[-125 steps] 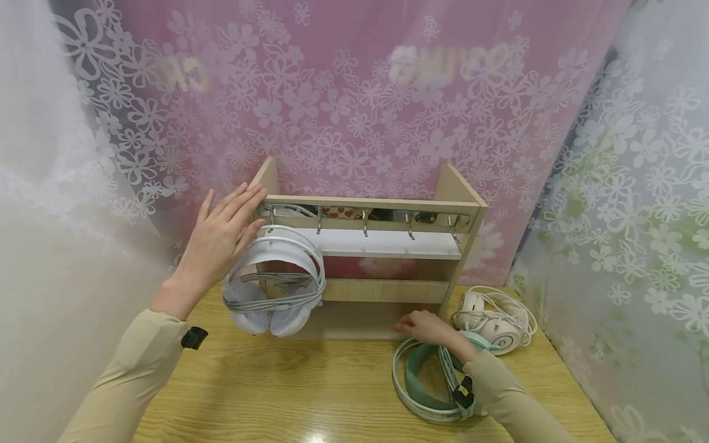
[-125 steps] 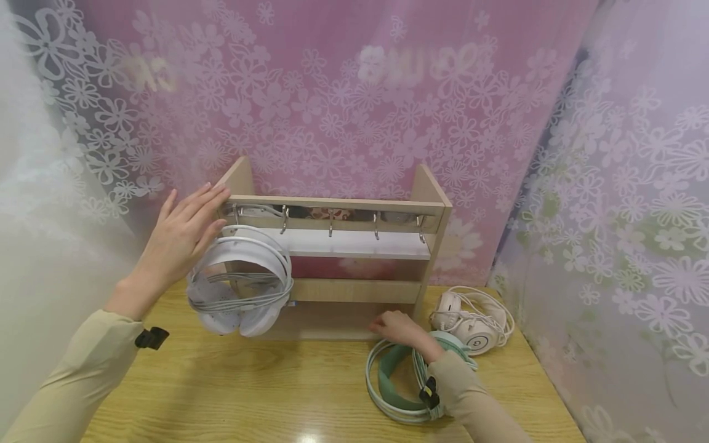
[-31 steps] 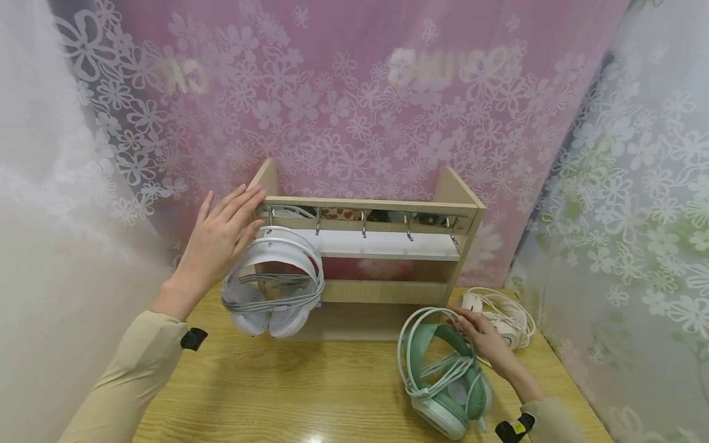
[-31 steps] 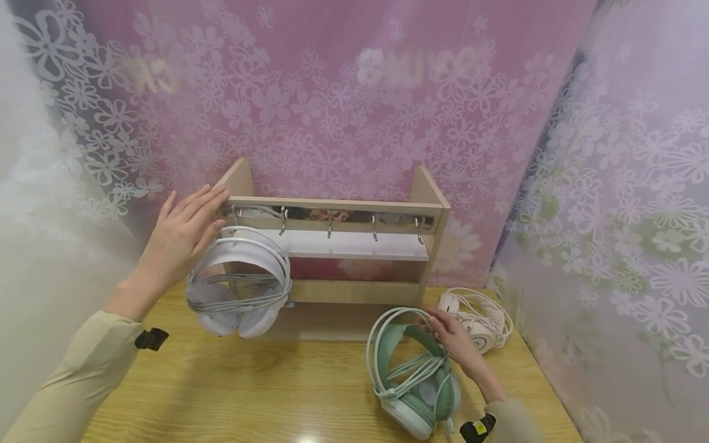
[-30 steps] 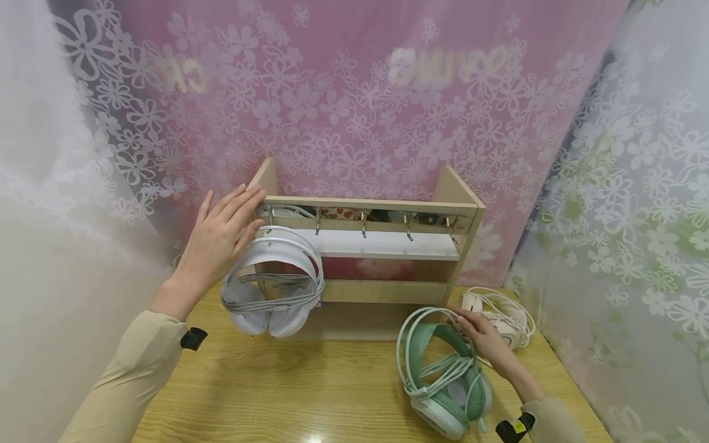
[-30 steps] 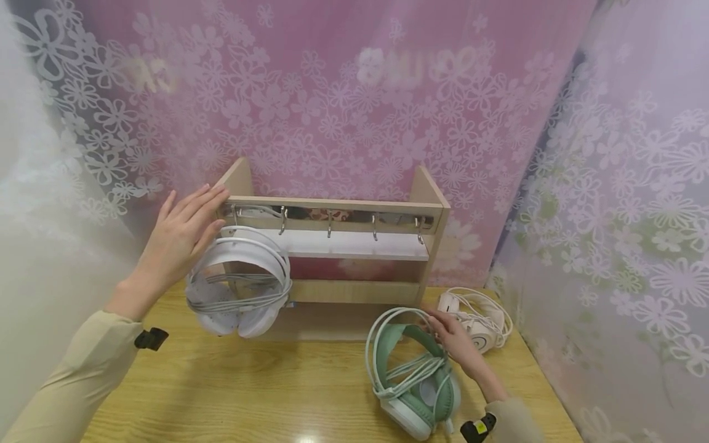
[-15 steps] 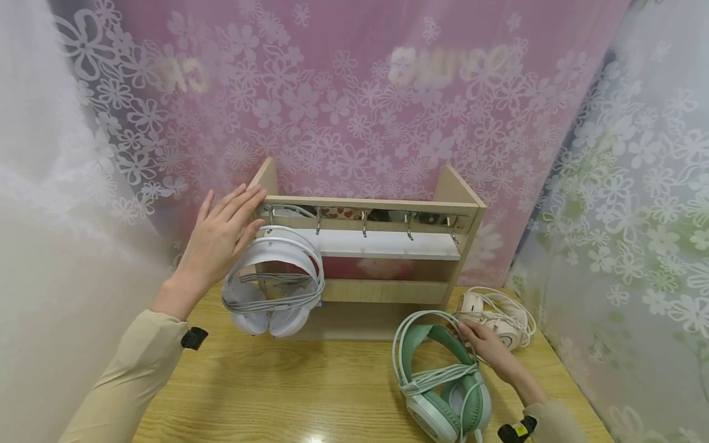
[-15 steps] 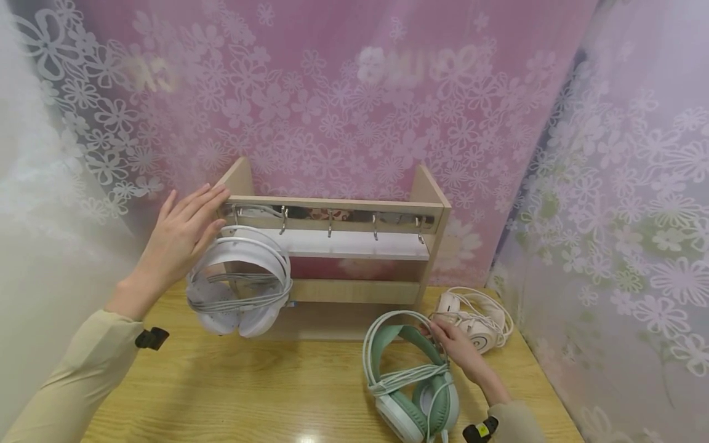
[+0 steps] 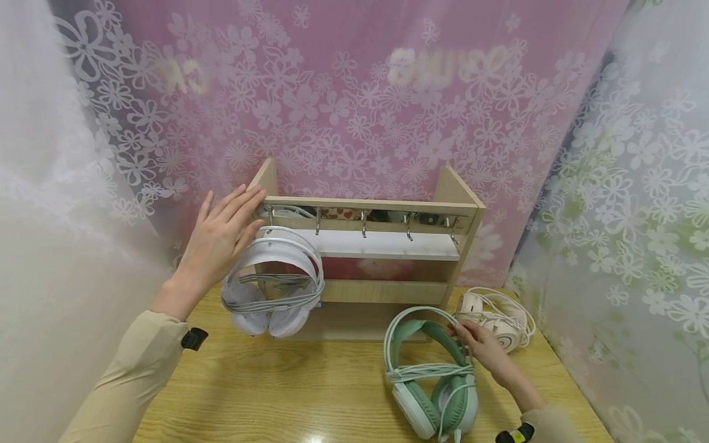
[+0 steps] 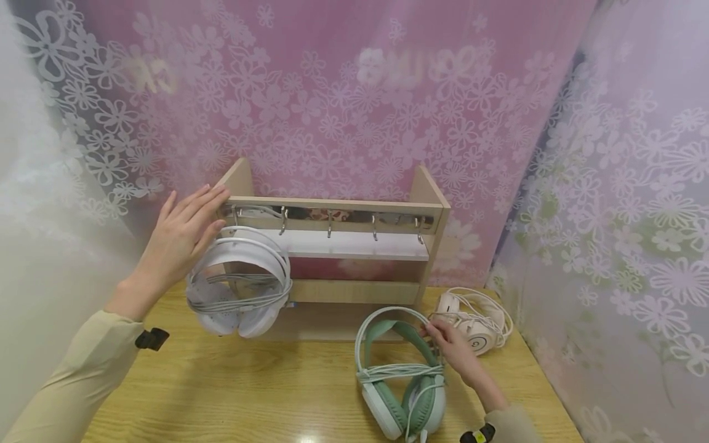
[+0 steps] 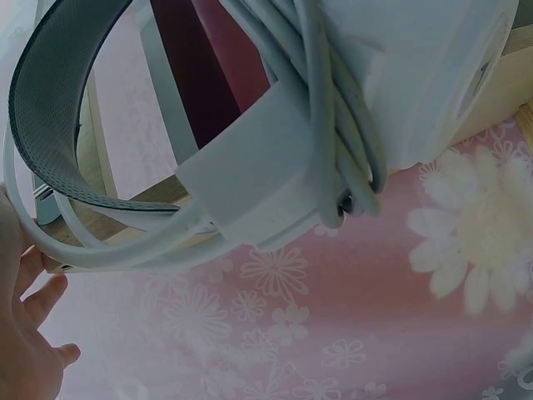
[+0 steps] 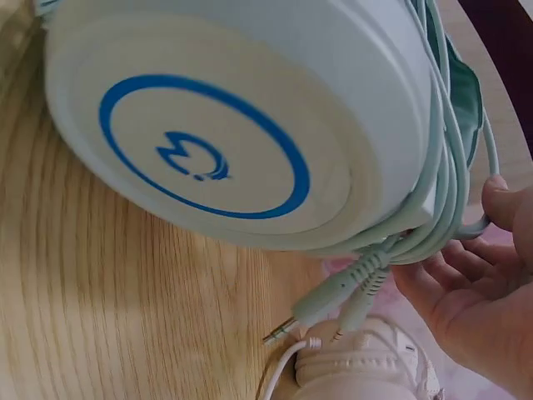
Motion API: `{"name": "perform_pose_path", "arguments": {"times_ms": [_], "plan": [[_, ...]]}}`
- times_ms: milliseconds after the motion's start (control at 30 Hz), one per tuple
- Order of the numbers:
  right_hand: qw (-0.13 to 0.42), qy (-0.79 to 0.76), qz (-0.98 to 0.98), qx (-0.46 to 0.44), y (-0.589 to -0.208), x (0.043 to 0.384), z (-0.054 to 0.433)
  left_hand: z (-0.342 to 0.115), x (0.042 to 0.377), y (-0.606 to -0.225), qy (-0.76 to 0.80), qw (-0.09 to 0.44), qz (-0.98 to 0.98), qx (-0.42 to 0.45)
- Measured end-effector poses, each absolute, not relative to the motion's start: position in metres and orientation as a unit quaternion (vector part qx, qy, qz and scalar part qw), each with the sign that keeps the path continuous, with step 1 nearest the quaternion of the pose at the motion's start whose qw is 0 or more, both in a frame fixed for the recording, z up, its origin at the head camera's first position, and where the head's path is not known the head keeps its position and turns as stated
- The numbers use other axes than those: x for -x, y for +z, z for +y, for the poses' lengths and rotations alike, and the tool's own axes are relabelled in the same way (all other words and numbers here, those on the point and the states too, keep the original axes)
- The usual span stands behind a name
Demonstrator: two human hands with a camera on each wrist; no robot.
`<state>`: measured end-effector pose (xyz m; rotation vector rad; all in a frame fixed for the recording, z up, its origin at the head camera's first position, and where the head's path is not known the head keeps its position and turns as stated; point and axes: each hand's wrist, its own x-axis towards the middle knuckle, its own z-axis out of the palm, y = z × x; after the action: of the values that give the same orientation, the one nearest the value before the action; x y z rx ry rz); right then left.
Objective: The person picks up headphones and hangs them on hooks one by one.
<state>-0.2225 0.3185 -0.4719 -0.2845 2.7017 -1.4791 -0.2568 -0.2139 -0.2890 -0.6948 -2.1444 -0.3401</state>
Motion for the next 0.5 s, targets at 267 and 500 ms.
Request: {"name": "perform_pose_path", "arguments": {"times_ms": [267,500], "plan": [[-0.034,-0.495,0.863,0.098,-0.474,0.220,0.300,-0.215,0.257,-0.290,-0.134,0.416,-0.857,0.274],[-0.070,-0.563,0.818,0.096,-0.481,0.216,0.285,-0.214,0.257,-0.290,-0.137,0.415,-0.857,0.273]]}}
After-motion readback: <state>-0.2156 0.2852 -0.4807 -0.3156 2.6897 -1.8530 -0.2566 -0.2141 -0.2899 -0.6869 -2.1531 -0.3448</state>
